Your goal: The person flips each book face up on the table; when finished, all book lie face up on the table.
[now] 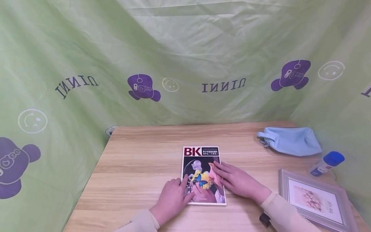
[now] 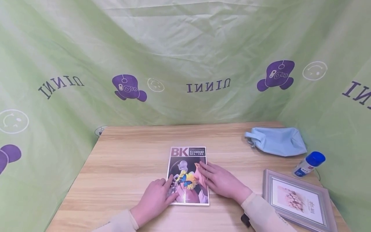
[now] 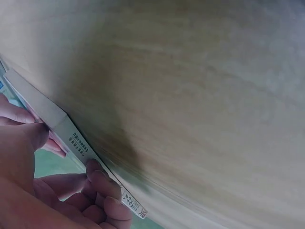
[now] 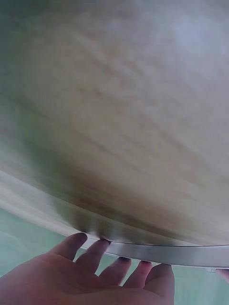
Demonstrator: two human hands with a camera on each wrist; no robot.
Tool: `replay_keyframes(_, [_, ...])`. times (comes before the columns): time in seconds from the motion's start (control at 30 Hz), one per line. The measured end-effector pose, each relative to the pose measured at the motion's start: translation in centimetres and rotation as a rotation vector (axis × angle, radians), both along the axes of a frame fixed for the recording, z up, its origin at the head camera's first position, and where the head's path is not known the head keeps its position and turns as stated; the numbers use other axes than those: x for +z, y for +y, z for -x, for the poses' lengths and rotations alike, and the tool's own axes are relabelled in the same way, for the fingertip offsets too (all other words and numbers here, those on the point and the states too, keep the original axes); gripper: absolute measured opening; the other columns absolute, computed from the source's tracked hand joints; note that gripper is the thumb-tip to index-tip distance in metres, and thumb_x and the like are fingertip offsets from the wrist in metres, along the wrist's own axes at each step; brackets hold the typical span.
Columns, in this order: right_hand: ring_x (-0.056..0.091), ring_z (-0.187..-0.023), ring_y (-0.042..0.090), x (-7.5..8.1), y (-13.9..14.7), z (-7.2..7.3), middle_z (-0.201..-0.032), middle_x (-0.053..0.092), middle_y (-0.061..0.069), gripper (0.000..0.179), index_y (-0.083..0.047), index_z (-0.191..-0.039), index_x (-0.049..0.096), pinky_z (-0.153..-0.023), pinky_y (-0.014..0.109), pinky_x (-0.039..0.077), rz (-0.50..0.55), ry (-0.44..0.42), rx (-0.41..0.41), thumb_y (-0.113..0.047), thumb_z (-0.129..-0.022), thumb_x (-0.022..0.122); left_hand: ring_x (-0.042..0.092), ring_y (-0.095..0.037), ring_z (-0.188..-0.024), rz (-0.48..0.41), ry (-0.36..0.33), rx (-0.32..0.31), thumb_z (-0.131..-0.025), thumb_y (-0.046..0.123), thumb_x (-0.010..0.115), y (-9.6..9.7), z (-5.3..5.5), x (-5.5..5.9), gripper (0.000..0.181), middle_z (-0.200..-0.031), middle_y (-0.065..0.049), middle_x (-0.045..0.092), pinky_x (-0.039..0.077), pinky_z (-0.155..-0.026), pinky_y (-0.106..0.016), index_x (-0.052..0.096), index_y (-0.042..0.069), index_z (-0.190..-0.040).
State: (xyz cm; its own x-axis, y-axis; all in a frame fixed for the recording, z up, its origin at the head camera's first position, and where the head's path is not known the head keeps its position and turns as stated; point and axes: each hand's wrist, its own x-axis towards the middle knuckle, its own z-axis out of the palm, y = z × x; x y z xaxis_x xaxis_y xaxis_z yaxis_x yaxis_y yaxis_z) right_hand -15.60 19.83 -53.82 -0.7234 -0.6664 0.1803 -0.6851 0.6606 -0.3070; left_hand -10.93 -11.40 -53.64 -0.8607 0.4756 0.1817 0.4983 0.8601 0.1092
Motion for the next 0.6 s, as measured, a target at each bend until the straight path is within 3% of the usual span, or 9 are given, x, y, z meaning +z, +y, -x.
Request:
replay_keyframes(0.4, [0.042, -0.146, 0.041, -0.12, 0.04, 0.06, -0.164, 0.038, 0.012, 0.051, -0.011, -0.157, 0.049, -0.116, 0.055, 0.039, 0.011, -0.026, -0.004, -0.026, -0.109, 0.056, 0.058, -0.017, -0.074, -0.016, 0.032, -0.021, -0.098, 0.056, 0.066, 0.08, -0.26, -0.47, 0.072, -0.087, -0.006, 0.066, 0.053, -0.073, -0.036, 0.064, -0.005, -0.137])
replay_keyframes(0.6, [0.042, -0.145, 0.041, -0.02, -0.14, -0.02, -0.164, 0.039, 0.014, 0.052, -0.011, -0.157, 0.048, -0.115, 0.056, 0.040, -0.002, -0.016, -0.004, -0.025, -0.108, 0.057, 0.061, -0.019, -0.080, 0.016, 0.025, -0.034, -0.099, 0.059, 0.062, -0.13, -0.10, -0.28, 0.073, -0.092, -0.007, 0.070, 0.053, -0.075, -0.036, 0.065, -0.003, -0.137])
